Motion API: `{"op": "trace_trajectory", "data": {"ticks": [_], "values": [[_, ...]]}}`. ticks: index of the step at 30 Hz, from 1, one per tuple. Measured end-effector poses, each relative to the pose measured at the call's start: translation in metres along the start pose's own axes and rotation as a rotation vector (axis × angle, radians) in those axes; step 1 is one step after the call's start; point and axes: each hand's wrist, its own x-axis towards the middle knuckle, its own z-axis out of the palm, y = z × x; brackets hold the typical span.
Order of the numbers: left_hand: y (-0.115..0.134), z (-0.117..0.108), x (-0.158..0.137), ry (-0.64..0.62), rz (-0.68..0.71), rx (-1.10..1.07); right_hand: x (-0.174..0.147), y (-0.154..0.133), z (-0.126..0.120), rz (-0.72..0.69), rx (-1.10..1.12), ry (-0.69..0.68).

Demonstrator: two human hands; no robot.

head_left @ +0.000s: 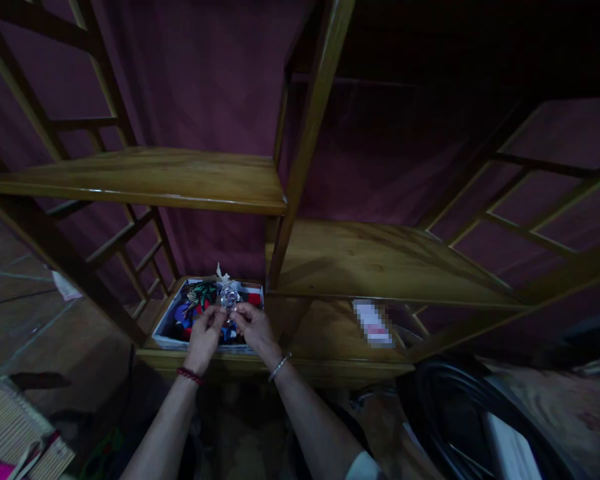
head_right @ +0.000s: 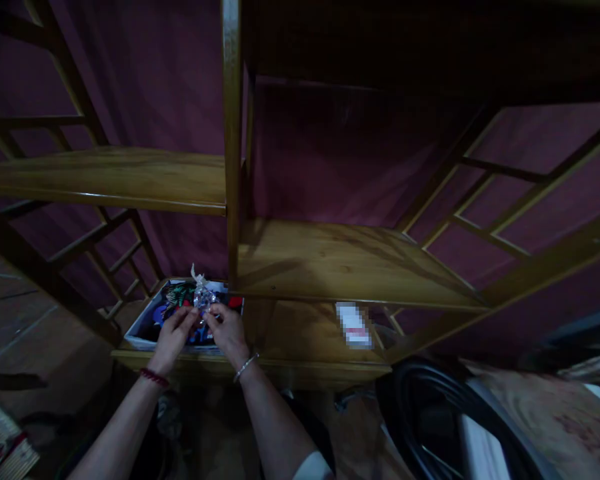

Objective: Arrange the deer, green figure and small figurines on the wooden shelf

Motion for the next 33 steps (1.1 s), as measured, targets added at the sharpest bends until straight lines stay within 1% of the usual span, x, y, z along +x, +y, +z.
{"op": "trace_trajectory", "data": {"ticks": [6,12,17,20,24,25,27,31,33], "values": [[0.007,-0.001,-0.003,-0.007,-0.031,-0.066,-0.004,-0.005,-0.001,-0.025,-0.009,0.009],[0.018,-0.001,-0.008,-0.002,-0.035,-0.050,-0.010,-0.008,0.000,-0.022,-0.015,0.016],[0.015,-0.004,-0.010,0.015,-0.002,-0.066,-0.019,-0.009,-0.001,-0.049,-0.050,0.009],[0.012,-0.006,-0.012,0.026,0.015,-0.054,-0.026,-0.015,-0.002,-0.037,-0.047,0.004],[0.011,-0.007,-0.017,0.090,0.040,-0.064,-0.035,-0.025,-0.003,-0.047,-0.062,0.030],[0.012,-0.007,-0.019,0.106,0.041,-0.081,-0.038,-0.027,-0.004,-0.052,-0.068,0.029],[0.014,-0.008,-0.024,0.095,0.044,-0.130,-0.044,-0.030,-0.007,-0.056,-0.079,0.022],[0.016,-0.009,-0.038,-0.020,-0.022,-0.305,-0.059,-0.036,-0.013,-0.099,-0.146,-0.026],[0.016,-0.010,-0.047,-0.029,-0.071,-0.426,-0.066,-0.040,-0.014,-0.110,-0.175,-0.058]]}}
